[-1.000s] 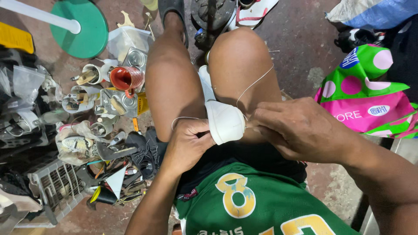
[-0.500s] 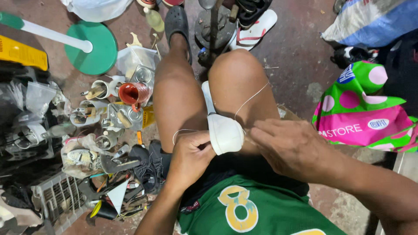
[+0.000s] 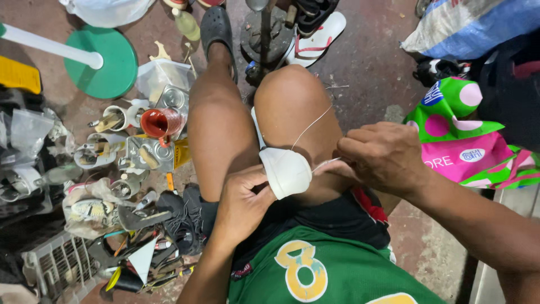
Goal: The person is stitching a white shoe component by hand using a needle and thread, pulling the thread tight through the material while holding the piece between their legs.
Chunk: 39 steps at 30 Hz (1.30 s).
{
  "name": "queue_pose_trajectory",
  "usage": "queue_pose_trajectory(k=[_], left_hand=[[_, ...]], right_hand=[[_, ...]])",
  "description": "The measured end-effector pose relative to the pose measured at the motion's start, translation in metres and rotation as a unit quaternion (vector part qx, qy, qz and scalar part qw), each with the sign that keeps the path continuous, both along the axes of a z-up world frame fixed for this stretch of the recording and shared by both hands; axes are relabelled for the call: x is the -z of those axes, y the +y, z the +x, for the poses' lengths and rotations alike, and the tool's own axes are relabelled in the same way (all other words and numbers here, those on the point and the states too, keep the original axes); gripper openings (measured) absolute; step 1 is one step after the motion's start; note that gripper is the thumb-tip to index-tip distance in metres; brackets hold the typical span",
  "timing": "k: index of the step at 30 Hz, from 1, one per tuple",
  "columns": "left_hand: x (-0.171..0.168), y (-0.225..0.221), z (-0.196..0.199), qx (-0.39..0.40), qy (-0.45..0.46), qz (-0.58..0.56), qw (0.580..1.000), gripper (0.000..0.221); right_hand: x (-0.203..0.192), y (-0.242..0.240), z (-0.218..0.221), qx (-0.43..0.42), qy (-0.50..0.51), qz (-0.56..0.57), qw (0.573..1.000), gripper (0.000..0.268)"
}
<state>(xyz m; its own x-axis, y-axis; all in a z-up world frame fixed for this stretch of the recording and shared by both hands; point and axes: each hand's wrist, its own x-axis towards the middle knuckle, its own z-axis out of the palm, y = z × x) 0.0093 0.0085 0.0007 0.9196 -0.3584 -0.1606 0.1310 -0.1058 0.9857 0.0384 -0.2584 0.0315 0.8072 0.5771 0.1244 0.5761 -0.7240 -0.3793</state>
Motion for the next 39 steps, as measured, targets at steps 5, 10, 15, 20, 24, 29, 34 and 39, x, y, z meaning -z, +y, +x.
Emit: queue_pose_trajectory(k=[5,10,15,20,24,29,34,39], left_hand=[[-0.013,0.010,-0.007,-0.065,0.216,0.008,0.974,0.023],[-0.044,0.008,-0.021,-0.222,0.003,0.182,0.958,0.015],[-0.066,-0.021,-0.034,-0.109,-0.273,0.246,0.924,0.028],[-0.066,-0.035,-0.020,0.003,-0.309,0.299,0.903,0.028],[-0.058,-0.033,-0.020,-0.058,-0.284,0.202,0.935,0.015],[-0.041,-0.017,-0.023,-0.099,-0.169,0.127,0.972,0.005],[-0.034,-0.003,-0.031,-0.119,0.087,-0.044,0.988,0.011],[-0.048,0.000,-0.026,-0.084,0.113,-0.146,0.979,0.039]], right_hand=[[-0.003,-0.017,0.008,0.008,0.062,0.028,0.998,0.032],[-0.013,-0.019,0.004,0.019,0.096,0.054,0.994,0.025],[-0.016,-0.006,-0.004,-0.019,0.112,0.094,0.989,0.026],[-0.018,-0.004,-0.004,-0.025,0.100,0.098,0.990,0.026],[-0.019,0.008,0.000,-0.097,0.109,0.117,0.983,0.035],[-0.018,0.042,-0.010,-0.039,0.095,0.291,0.951,0.038],[-0.005,0.042,-0.027,0.019,0.223,0.176,0.959,0.014],[-0.008,0.015,-0.023,-0.058,0.352,0.250,0.900,0.008]])
